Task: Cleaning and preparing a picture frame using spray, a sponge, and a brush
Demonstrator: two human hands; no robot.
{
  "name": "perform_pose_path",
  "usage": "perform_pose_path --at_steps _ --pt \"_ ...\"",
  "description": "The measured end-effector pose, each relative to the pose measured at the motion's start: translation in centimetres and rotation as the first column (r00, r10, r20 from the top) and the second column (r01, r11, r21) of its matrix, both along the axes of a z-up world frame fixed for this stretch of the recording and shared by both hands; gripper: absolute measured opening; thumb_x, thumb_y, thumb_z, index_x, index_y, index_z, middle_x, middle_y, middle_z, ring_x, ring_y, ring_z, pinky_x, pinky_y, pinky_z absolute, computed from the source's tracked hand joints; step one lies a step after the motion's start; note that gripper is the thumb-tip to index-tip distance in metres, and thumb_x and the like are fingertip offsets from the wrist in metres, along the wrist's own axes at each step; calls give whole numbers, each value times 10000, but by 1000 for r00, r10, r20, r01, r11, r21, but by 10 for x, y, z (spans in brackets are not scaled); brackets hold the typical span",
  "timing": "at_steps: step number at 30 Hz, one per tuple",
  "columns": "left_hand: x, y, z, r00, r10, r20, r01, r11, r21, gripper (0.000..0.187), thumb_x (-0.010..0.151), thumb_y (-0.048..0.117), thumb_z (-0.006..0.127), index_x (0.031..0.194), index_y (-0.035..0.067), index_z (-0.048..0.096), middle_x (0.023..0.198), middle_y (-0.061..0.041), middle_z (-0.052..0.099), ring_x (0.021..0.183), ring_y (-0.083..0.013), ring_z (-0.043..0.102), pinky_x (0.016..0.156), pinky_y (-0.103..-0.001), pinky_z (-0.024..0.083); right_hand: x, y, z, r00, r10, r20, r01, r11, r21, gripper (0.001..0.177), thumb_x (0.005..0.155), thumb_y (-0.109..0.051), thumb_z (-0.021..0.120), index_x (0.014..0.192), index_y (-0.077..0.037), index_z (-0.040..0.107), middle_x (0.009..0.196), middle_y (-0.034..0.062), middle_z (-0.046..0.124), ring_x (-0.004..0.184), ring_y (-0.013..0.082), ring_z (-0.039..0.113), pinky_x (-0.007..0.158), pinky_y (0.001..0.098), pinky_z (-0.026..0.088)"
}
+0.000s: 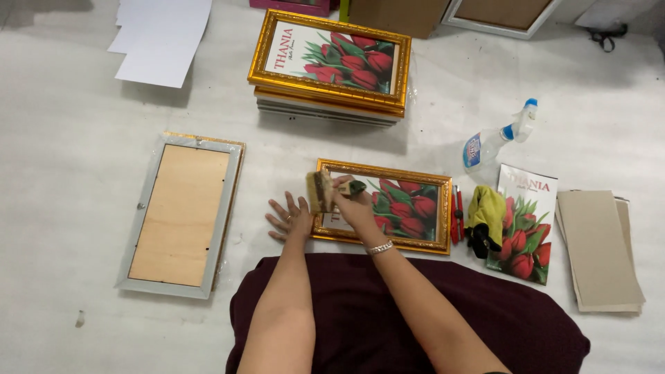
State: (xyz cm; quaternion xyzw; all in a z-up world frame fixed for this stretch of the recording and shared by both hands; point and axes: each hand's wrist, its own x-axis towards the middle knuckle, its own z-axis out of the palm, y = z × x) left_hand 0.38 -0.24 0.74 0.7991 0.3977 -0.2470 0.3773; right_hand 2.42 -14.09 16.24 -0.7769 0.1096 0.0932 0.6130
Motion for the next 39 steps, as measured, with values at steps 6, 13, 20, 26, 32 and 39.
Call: perform_pose_path --at_steps 6,13,20,26,32,39 --pt "0 1 -1 1000 -9 -19 9 1000 19 731 985 798 64 1620 464 -74 1644 42 -383 1504 -403 -311 1155 -690 -231 -24 -115 2 924 -371 -91 356 923 -147 426 663 -181 853 1065 -76 760 965 209 753 947 274 730 910 453 535" --pt "-1 0 -9 1000 -20 -13 21 999 41 728 981 809 58 1610 478 -97 1631 40 -402 1489 -406 -333 1137 -705 -241 -62 -251 13 915 -404 15 347 766 -542 219 782 -275 759 999 -247 743 1033 141 740 1126 317 664 1048 470 456" --pt "-1 0 -8 1000 -9 24 8 999 43 723 991 800 47 1619 464 -77 1650 26 -369 1493 -409 -328 1138 -711 -229 -73 -180 -29 958 70 278 143 724 -675 218 881 -119 686 1030 -278 685 1025 13 691 974 312 712 861 479 581" --pt "-3 0 10 999 24 30 -24 1000 5 682 1009 762 30 1620 473 -61 1652 46 -365 1499 -393 -328 1149 -688 -237 -65 -44 -33 913 263 312 -61 843 -534 213 828 -187 716 985 -319 662 1040 -33 672 1022 266 706 833 417 591" --pt "-5 1 -3 998 40 38 -41 999 29 653 1001 781 25 1602 532 -42 1653 91 -352 1513 -367 -304 1165 -674 -224 -55 -3 -23 999 38 -4 -38 986 -163 106 830 -270 731 923 -318 717 987 -11 753 1084 195 700 977 334 519" --pt "2 0 -14 1000 0 3 0 999 46 739 972 836 97 1607 498 -70 1643 61 -375 1498 -382 -327 1152 -694 -229 -88 -123 -60 991 -100 -91 127 920 370 218 847 -19 763 1027 -96 669 1027 99 708 861 212 695 745 342 637"
